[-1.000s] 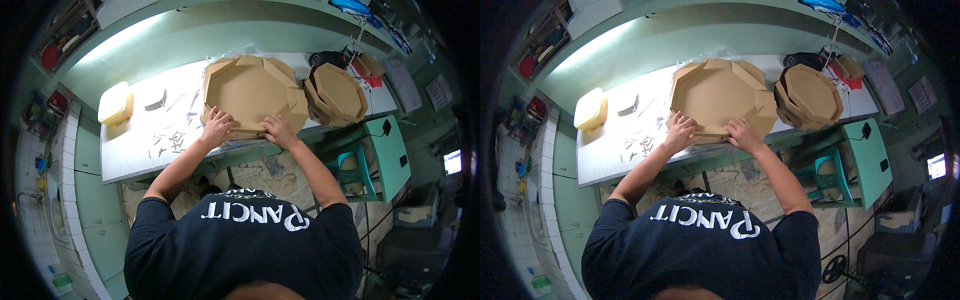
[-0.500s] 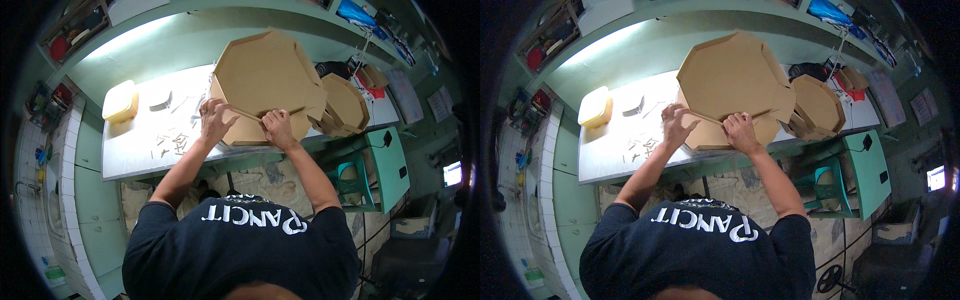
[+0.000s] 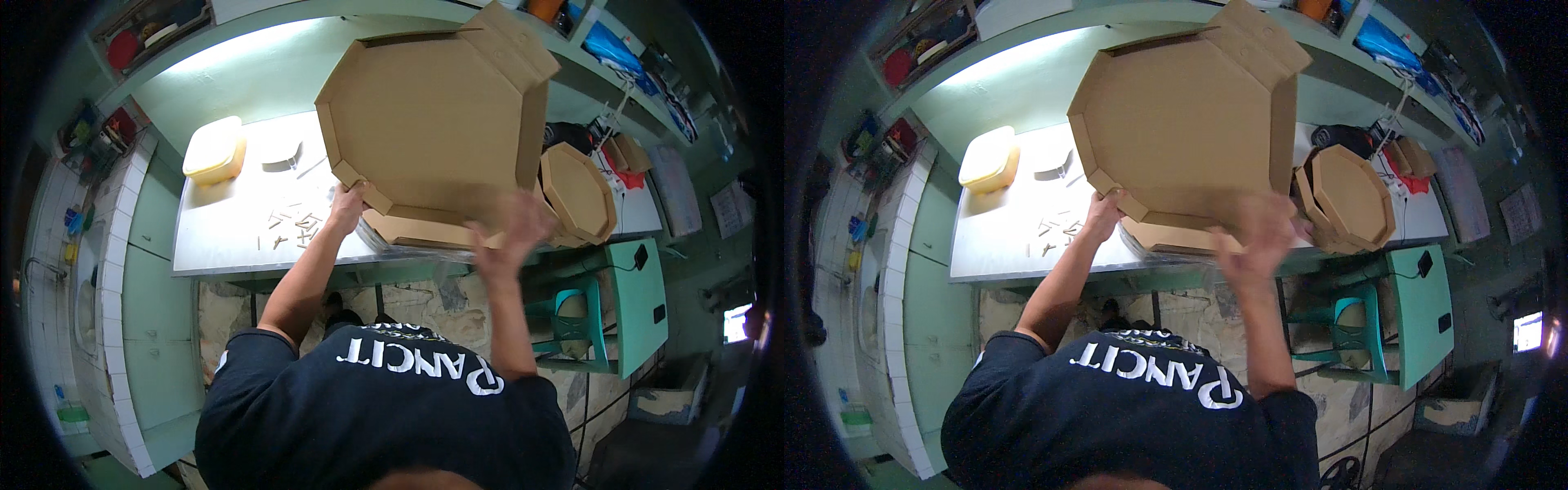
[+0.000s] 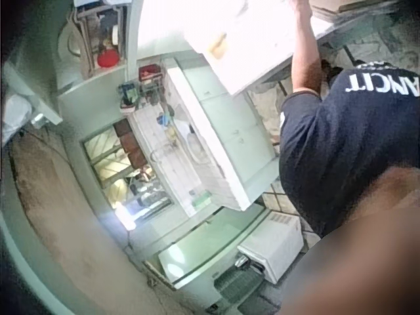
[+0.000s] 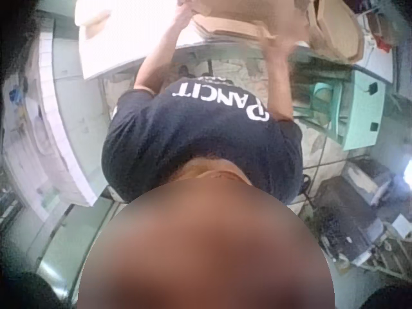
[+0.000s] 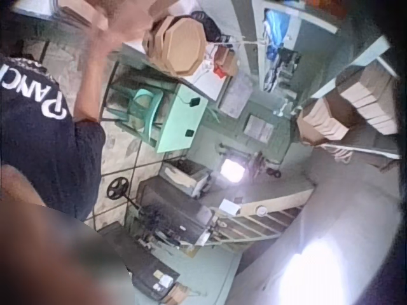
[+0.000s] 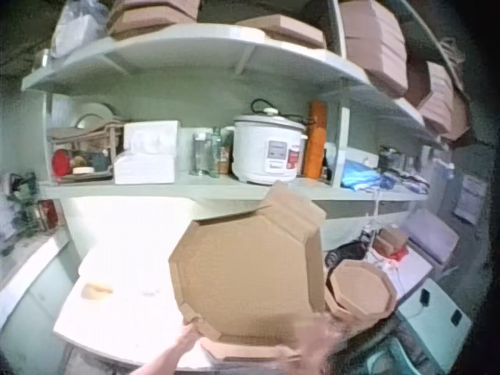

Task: The person assembles flat octagonal cardboard boxes by folding and interlocking the side flaps. They handle each box one at a time, folding the sides into shape and stacking the completed boxes on the counter.

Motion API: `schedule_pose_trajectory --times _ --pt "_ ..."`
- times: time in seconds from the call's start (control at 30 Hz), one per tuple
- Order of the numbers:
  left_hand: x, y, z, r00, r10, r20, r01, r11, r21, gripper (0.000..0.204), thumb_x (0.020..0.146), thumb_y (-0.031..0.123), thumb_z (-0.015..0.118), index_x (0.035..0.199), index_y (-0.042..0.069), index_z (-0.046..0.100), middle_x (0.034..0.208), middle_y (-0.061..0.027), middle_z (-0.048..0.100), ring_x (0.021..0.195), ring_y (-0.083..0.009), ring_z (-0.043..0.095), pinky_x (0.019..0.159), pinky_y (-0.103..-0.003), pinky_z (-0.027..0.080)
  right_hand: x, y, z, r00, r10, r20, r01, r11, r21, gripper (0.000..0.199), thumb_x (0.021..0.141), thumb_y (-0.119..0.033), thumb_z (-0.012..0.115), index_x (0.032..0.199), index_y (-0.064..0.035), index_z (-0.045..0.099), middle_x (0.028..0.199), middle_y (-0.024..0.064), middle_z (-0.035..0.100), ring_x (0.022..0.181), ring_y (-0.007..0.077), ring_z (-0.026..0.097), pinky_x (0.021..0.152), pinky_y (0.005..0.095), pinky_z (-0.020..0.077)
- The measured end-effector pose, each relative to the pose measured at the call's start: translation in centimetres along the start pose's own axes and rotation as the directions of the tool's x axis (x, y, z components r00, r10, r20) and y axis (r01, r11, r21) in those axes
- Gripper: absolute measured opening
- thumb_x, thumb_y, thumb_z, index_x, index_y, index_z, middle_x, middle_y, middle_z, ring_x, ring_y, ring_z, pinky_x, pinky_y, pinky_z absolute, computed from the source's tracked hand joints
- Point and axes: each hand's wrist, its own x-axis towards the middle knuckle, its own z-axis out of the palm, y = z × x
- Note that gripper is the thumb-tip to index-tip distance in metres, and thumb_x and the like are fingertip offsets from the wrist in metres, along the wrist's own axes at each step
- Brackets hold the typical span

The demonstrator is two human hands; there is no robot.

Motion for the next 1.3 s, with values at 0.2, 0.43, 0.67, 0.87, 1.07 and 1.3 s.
schedule_pose_trajectory --times 0.2,0.43,0.67,0.87,1.07,1.3 --pt "0.8 1.6 -0.7 0.991 -0.080 0.110 0.033 0.928 0.370 0.036 0.091 0.012 0.056 0.123 -0.001 0.049 0.112 -0.0095 0.059 0.097 -0.0217 0.063 0.078 -0.040 0.056 1.6 4.6 -4.6 0.705 0.547 0.452 -0.693 0.394 0.604 0.049 0.086 -0.032 0.073 0.119 -0.0007 0.055 0.112 0.0057 0.060 0.105 0.0162 0.052 0.092 0.0323 0.0389" --pt "2.3 1.8 0.7 0.988 0.155 -0.014 -0.084 0.606 0.791 0.027 0.086 0.012 0.059 0.108 -0.003 0.061 0.095 -0.0100 0.067 0.084 -0.0157 0.061 0.072 -0.033 0.050 -0.3 -2.1 -4.0 0.783 0.494 0.379 -0.609 0.480 0.632 0.022 0.095 -0.015 0.057 0.108 0.0017 0.060 0.096 0.0039 0.063 0.087 0.0121 0.056 0.077 0.0250 0.0444" --pt "2.2 3.1 0.8 0.996 -0.015 -0.089 0.012 0.999 -0.039 0.047 0.094 0.047 0.052 0.100 0.001 0.063 0.082 -0.0072 0.061 0.077 -0.0171 0.060 0.063 -0.034 0.050 -1.3 -0.1 -2.6 0.683 0.667 0.296 -0.670 0.413 0.616 0.024 0.096 -0.012 0.054 0.115 0.0028 0.056 0.102 0.0064 0.064 0.091 0.0135 0.057 0.082 0.0271 0.0444" --pt "2.2 3.5 0.1 0.960 0.038 -0.276 -0.032 0.999 0.024 0.042 0.096 0.046 0.051 0.094 0.005 0.061 0.074 -0.0017 0.058 0.059 -0.0152 0.057 0.052 -0.029 0.050 -3.6 0.5 -0.4 0.590 0.714 0.378 -0.651 0.144 0.745 0.034 0.096 -0.012 0.055 0.126 0.0034 0.049 0.116 0.0081 0.060 0.105 0.0143 0.054 0.092 0.0288 0.0411" --pt "5.1 1.1 -3.7 0.956 0.229 -0.183 -0.145 0.912 0.385 0.049 0.097 0.044 0.052 0.074 0.001 0.060 0.062 -0.0038 0.055 0.055 -0.0154 0.053 0.052 -0.034 0.045 -5.8 2.0 2.2 0.459 0.720 0.521 -0.698 -0.071 0.713 0.037 0.093 -0.011 0.058 0.126 0.0036 0.049 0.116 0.0079 0.060 0.105 0.0173 0.056 0.092 0.0309 0.0433" --pt "4.5 1.2 -12.5 0.922 0.262 -0.284 0.289 0.020 0.957 0.045 0.087 0.050 0.058 0.104 0.010 0.067 0.107 -0.0171 0.067 0.095 -0.0340 0.064 0.085 -0.048 0.049 -8.2 5.7 8.3 0.283 0.714 0.640 -0.728 -0.274 0.628 0.028 0.093 -0.016 0.060 0.113 0.0031 0.056 0.105 0.0076 0.062 0.092 0.0170 0.061 0.078 0.0335 0.0499"
